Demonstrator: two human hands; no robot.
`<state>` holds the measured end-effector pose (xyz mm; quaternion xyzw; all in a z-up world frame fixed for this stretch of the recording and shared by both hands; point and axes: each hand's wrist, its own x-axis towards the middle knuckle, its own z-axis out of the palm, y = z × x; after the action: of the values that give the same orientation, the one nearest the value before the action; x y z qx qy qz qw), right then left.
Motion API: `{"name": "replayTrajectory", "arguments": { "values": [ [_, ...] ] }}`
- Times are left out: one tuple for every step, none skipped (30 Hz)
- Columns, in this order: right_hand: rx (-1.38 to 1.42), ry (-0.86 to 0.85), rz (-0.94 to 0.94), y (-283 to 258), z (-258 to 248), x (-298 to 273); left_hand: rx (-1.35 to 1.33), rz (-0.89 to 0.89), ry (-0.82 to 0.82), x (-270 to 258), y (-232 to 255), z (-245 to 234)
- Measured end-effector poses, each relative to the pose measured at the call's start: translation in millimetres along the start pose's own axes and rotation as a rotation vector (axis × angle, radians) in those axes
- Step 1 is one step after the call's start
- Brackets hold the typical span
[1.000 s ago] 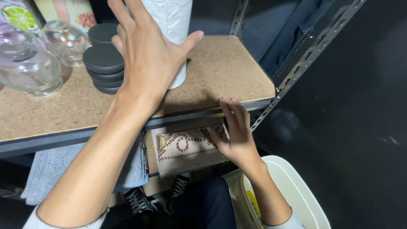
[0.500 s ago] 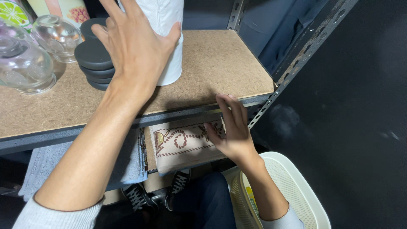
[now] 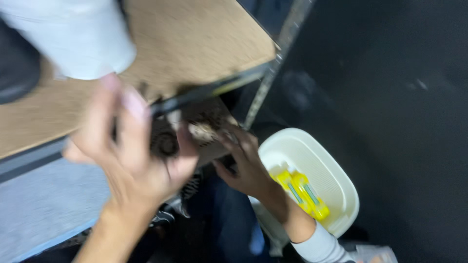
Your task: The person organizes supplies on a shelf by stacking black circular lids, placing rolls of paper towels, and arranging yellow bottles next to them. The person takes items from a white basket on the floor and places them on the shelf.
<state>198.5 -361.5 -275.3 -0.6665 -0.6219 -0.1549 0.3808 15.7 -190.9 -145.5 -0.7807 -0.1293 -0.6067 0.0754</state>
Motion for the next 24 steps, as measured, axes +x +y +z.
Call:
{"name": "replayTrajectory", "arguments": {
  "values": [
    [-0.022,-0.006,0.045,5,1,-22,-0.045,-0.005,-0.023,-25,17,8],
    [0.034,-0.027,0.137,10,3,-46,-0.102,0.057,-0.176,-51,36,13],
    [0.091,-0.043,0.229,13,4,-69,-0.158,0.127,-0.325,-76,54,16],
    [0.073,-0.046,0.262,25,2,-95,-0.194,0.126,-0.338,-99,73,35],
    [0.089,-0.086,0.41,35,0,-120,-0.317,0.026,-0.434,-120,91,51],
    [0.11,-0.125,0.547,48,-1,-142,-0.429,-0.076,-0.524,-141,109,67],
    [0.096,-0.125,0.569,62,-7,-167,-0.454,-0.077,-0.533,-165,128,84],
    [0.067,-0.12,0.692,78,-12,-189,-0.605,-0.146,-0.624,-188,147,100],
    [0.036,-0.113,0.813,93,-17,-211,-0.756,-0.215,-0.715,-211,166,116],
    [0.038,-0.124,0.83,112,-23,-231,-0.763,-0.227,-0.731,-234,185,133],
    [-0.022,-0.156,0.928,130,-30,-252,-0.781,-0.21,-0.774,-258,204,149],
    [-0.09,-0.182,1.016,154,-38,-270,-0.801,-0.187,-0.804,-279,224,172],
    [-0.096,-0.187,1.023,175,-47,-291,-0.809,-0.192,-0.807,-302,242,189],
    [-0.147,-0.207,1.125,195,-55,-312,-0.816,-0.207,-0.816,-325,259,204],
    [-0.2,-0.227,1.226,215,-64,-333,-0.823,-0.221,-0.824,-348,277,219],
    [-0.201,-0.232,1.233,222,-72,-335,-0.828,-0.225,-0.831,-363,286,216],
    [-0.154,-0.355,1.359,229,-81,-337,-0.782,-0.179,-0.827,-377,295,214],
    [-0.1,-0.476,1.477,238,-87,-336,-0.731,-0.127,-0.821,-391,301,213],
    [-0.096,-0.477,1.482,237,-87,-330,-0.731,-0.125,-0.826,-396,300,209],
    [-0.018,-0.578,1.511,234,-85,-326,-0.715,-0.093,-0.816,-403,299,203],
    [0.062,-0.679,1.536,230,-83,-323,-0.7,-0.06,-0.806,-409,298,196],
    [0.071,-0.682,1.543,228,-84,-314,-0.701,-0.058,-0.817,-421,300,201],
    [0.085,-0.677,1.578,226,-86,-305,-0.743,-0.064,-0.814,-433,301,206],
    [0.098,-0.674,1.611,224,-87,-295,-0.783,-0.072,-0.811,-445,302,210]
  ]
}}
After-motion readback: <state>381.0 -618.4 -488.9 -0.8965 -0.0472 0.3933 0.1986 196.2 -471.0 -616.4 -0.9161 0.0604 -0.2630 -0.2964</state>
